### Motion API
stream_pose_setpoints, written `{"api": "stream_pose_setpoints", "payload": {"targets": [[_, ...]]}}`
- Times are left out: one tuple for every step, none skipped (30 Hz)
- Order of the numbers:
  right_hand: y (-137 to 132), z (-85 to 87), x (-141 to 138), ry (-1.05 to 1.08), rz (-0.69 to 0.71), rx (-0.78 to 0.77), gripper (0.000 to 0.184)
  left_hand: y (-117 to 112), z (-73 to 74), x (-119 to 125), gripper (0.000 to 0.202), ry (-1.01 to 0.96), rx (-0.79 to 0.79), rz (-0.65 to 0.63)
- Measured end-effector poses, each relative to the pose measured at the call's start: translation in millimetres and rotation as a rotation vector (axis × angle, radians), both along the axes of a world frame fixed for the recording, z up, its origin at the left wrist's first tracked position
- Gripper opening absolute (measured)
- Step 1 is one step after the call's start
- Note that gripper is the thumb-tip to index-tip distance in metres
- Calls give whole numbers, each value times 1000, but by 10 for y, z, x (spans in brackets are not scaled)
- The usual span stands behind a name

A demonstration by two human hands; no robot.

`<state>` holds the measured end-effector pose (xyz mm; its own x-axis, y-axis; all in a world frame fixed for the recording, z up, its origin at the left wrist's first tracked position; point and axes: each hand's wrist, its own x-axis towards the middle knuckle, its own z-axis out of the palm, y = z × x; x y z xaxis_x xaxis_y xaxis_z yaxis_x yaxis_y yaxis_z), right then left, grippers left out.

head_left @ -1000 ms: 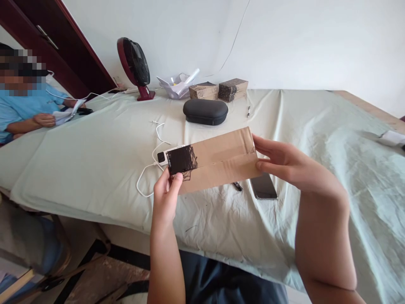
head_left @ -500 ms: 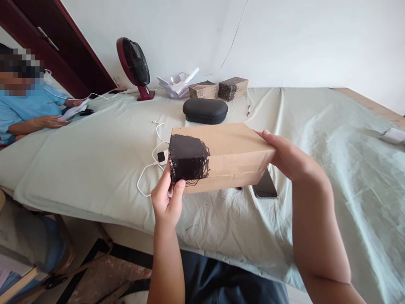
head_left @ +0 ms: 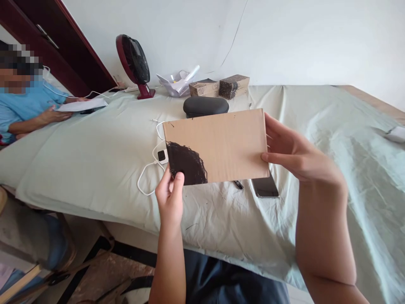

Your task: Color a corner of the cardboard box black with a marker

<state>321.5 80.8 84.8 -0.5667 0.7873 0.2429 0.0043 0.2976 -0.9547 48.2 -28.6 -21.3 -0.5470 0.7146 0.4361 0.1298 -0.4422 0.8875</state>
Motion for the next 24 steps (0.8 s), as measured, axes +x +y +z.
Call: {"api": "stream_pose_setpoints", "payload": {"targets": [[-19, 10, 3, 6, -4, 9, 89, 3, -6, 8, 46, -16, 21, 41], [-38, 19, 0, 12, -13, 7, 84, 2, -12, 13, 46, -20, 48, 73], [-55, 27, -9, 19, -27, -1, 77, -2, -17, 16, 46, -19, 76, 95], [-71, 35, -23, 23, -40, -13, 69, -9, -21, 19, 46, -10, 97, 111], [-86, 42, -42, 22, -50, -25, 63, -16, -23, 23, 46, 6, 109, 123], [-99, 48, -63, 17, -57, -33, 59, -24, -23, 29, 46, 27, 113, 133], [-111, 52, -85, 11, -65, -38, 57, -31, -23, 37, 47, 53, 114, 143], [-121, 52, -107, 5, -73, -38, 57, -35, -23, 45, 47, 82, 115, 152], [-129, 49, -124, -3, -87, -36, 57, -37, -24, 53, 47, 111, 120, 160], [-136, 41, -138, -10, -110, -31, 57, -36, -28, 59, 48, 137, 132, 168], [-141, 29, -145, -18, -143, -23, 56, -35, -34, 60, 48, 156, 149, 179], [-143, 13, -148, -28, -183, -15, 54, -33, -43, 57, 48, 169, 167, 195], [-143, -6, -145, -41, -223, -10, 51, -32, -53, 50, 49, 178, 179, 212], [-139, -25, -139, -55, -258, -10, 50, -32, -64, 38, 50, 187, 184, 226], [-133, -43, -130, -71, -288, -13, 49, -33, -75, 25, 51, 197, 179, 232], [-124, -58, -121, -91, -313, -17, 49, -34, -84, 12, 51, 209, 163, 226], [-115, -68, -113, -112, -334, -20, 48, -33, -89, 1, 51, 223, 133, 208], [-107, -70, -108, -130, -346, -18, 47, -29, -90, -6, 52, 232, 98, 187], [-102, -65, -104, -141, -343, -10, 47, -22, -86, -7, 52, 229, 69, 174], [-102, -51, -102, -141, -324, 8, 48, -9, -76, -2, 53, 213, 50, 169], [-108, -28, -100, -134, -287, 32, 52, 8, -63, 8, 55, 187, 40, 171], [-121, 2, -97, -127, -238, 57, 57, 28, -48, 21, 56, 152, 43, 178], [-140, 36, -93, -126, -185, 77, 64, 49, -32, 34, 56, 115, 56, 190], [-164, 70, -88, -133, -140, 88, 70, 70, -20, 44, 54, 82, 73, 205]]}}
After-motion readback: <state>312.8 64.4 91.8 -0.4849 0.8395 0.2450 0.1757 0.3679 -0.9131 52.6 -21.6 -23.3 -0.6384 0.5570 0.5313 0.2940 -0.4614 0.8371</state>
